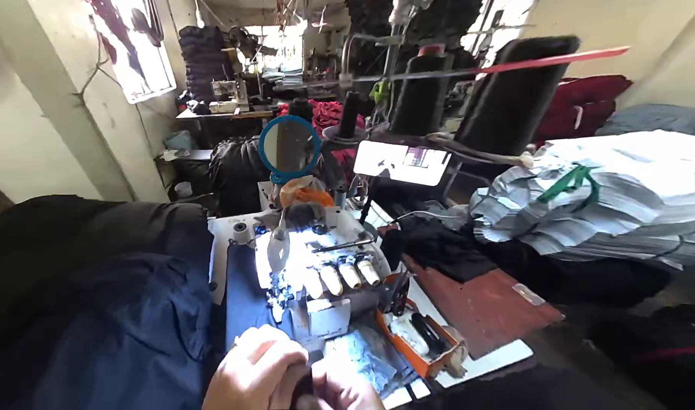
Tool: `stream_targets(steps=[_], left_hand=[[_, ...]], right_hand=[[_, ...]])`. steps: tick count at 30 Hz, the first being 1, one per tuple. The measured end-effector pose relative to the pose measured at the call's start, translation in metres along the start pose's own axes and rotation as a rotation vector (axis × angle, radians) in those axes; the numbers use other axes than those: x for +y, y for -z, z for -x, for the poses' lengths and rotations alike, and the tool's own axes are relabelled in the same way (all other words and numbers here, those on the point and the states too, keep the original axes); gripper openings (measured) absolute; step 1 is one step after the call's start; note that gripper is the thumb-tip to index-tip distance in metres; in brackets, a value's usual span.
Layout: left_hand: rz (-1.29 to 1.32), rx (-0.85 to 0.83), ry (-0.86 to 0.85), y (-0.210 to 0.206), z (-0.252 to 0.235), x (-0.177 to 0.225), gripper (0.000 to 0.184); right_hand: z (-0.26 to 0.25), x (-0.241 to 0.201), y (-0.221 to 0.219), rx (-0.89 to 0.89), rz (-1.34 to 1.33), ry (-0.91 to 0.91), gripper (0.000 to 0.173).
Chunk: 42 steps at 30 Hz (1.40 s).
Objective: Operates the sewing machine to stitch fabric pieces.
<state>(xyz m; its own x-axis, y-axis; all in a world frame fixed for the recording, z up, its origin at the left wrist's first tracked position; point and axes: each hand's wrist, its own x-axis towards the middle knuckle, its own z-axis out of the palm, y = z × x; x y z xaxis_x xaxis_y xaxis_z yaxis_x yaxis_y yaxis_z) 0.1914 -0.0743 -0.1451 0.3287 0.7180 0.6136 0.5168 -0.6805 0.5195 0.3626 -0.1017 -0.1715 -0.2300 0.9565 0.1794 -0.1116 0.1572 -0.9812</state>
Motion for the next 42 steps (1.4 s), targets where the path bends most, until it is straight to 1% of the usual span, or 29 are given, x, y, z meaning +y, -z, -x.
stream_targets(steps=[2, 3, 5, 6, 7, 9, 11, 12, 14, 16, 18, 20, 23, 25, 28, 30, 33, 34, 35, 37, 39, 42], left_hand=[[-0.089, 0.088, -0.003, -0.018, -0.005, -0.026, 0.021], [-0.085, 0.106, 0.041, -0.026, -0.006, -0.039, 0.018], [-0.06, 0.058, 0.208, -0.036, -0.003, -0.056, 0.017], [-0.078, 0.017, 0.283, -0.036, 0.0, -0.06, 0.019], [-0.115, 0.003, 0.316, -0.034, 0.003, -0.062, 0.02], [-0.152, 0.039, 0.307, -0.032, 0.015, -0.064, 0.018], [-0.143, 0.058, 0.307, -0.027, 0.025, -0.061, 0.017], [-0.134, 0.061, 0.321, -0.025, 0.027, -0.059, 0.016], [-0.109, 0.075, 0.348, -0.024, 0.023, -0.056, 0.016], [-0.102, 0.093, 0.365, -0.026, 0.015, -0.053, 0.016], [-0.097, 0.105, 0.387, -0.028, 0.006, -0.049, 0.016], [-0.112, 0.057, 0.423, -0.033, 0.005, -0.052, 0.018], [-0.133, 0.01, 0.43, -0.034, 0.009, -0.055, 0.02], [-0.138, -0.005, 0.437, -0.033, 0.01, -0.054, 0.02], [-0.213, 0.009, 0.417, -0.038, 0.009, -0.052, 0.019], [-0.312, 0.043, 0.33, -0.043, 0.011, -0.05, 0.015], [-0.633, 0.115, 0.104, -0.051, 0.02, -0.043, 0.016], [-0.7, 0.115, 0.086, -0.053, 0.023, -0.037, 0.019], [-0.735, 0.096, 0.11, -0.055, 0.028, -0.031, 0.023], [-0.705, 0.053, 0.179, -0.056, 0.039, -0.027, 0.03], [-0.609, 0.053, 0.208, -0.055, 0.043, -0.033, 0.033], [-0.524, 0.054, 0.213, -0.05, 0.039, -0.043, 0.035]], right_hand=[[-0.012, 0.005, -0.003, 0.077, 0.149, -0.046, 0.008], [-0.019, 0.013, -0.004, 0.115, 0.231, -0.06, 0.009], [-0.031, 0.035, -0.005, 0.157, 0.346, -0.089, 0.013], [-0.033, 0.044, -0.006, 0.154, 0.373, -0.11, 0.014], [-0.033, 0.048, -0.007, 0.135, 0.376, -0.133, 0.014], [-0.025, 0.05, -0.01, 0.081, 0.359, -0.164, 0.014], [-0.013, 0.054, -0.014, 0.062, 0.365, -0.101, 0.014], [-0.01, 0.056, -0.016, 0.089, 0.4, -0.042, 0.014], [-0.012, 0.061, -0.015, 0.196, 0.529, 0.073, 0.012], [-0.022, 0.066, -0.008, 0.269, 0.617, 0.144, 0.014], [-0.031, 0.068, 0.002, 0.249, 0.656, 0.153, 0.017], [-0.032, 0.064, 0.009, 0.186, 0.618, 0.092, 0.017], [-0.026, 0.055, 0.012, 0.124, 0.501, -0.039, 0.015], [-0.022, 0.059, 0.011, 0.132, 0.443, -0.061, 0.015], [-0.02, 0.065, 0.008, 0.155, 0.394, -0.075, 0.014], [-0.02, 0.068, 0.007, 0.15, 0.361, -0.081, 0.014], [-0.019, 0.07, 0.005, 0.142, 0.306, -0.084, 0.012], [-0.018, 0.069, 0.004, 0.15, 0.289, -0.088, 0.01], [-0.018, 0.067, 0.003, 0.165, 0.274, -0.095, 0.008], [-0.021, 0.062, 0.0, 0.2, 0.262, -0.089, 0.011], [-0.025, 0.059, -0.003, 0.22, 0.295, -0.025, 0.016], [-0.033, 0.061, -0.006, 0.241, 0.418, 0.125, 0.011]])
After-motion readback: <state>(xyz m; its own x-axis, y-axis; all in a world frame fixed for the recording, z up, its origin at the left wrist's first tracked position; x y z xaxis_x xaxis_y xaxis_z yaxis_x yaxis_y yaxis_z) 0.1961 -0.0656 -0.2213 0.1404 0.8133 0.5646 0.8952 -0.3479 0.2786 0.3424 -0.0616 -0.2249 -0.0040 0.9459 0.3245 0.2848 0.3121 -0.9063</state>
